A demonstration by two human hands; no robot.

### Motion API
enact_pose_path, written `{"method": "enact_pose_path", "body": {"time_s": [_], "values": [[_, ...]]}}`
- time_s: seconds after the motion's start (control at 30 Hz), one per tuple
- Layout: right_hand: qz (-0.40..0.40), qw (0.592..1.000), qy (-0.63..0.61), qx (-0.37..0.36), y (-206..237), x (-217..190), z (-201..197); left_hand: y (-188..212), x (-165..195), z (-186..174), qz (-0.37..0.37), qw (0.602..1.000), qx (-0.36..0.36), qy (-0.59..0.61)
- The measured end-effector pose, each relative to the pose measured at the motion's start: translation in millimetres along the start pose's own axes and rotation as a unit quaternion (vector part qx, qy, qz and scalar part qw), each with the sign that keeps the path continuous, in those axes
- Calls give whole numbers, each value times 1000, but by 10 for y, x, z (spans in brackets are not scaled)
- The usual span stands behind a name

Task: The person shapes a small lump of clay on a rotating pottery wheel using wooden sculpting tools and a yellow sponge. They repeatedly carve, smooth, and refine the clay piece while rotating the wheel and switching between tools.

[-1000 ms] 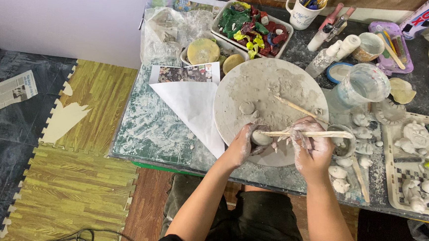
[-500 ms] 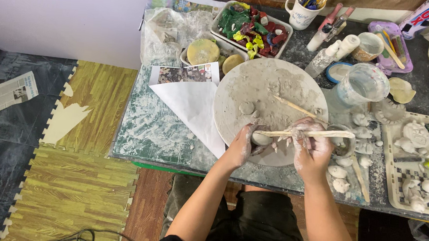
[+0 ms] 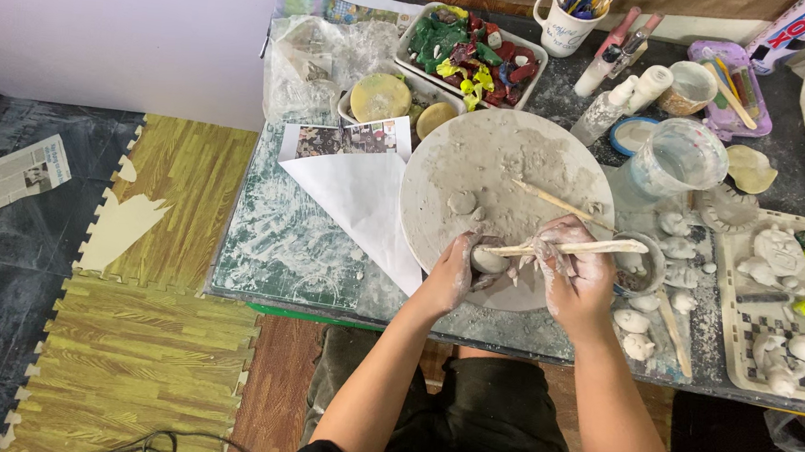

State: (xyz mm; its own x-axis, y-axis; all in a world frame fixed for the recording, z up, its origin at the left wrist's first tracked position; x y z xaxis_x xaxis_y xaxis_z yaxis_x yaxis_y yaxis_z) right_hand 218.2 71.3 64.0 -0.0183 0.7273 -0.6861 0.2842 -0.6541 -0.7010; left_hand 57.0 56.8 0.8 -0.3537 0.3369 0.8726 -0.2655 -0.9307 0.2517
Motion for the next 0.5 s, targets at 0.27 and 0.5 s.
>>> {"method": "enact_pose_path", "body": {"time_s": [0.27,0.5], "values": [[37,990,-74,110,121,88,47,-28,-7,-24,-1,1000,19,-18],[-54,988,-40,138,196,93,104,-40,-65,-28,-32,999,-10,43]]}}
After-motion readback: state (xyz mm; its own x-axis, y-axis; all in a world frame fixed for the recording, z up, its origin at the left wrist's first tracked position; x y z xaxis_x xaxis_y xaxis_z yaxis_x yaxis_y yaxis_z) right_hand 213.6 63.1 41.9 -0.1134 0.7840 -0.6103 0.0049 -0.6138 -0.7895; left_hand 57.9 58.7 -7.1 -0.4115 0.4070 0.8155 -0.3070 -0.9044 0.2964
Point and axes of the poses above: each hand's wrist, its own y-axis away from the middle knuckle, its own z-axis out of the palm, x = y × z, the point moved 4 cm from there along -y, towards the middle knuckle, and after that the axes turned 13 degrees about -z, right-handed, at the moved point
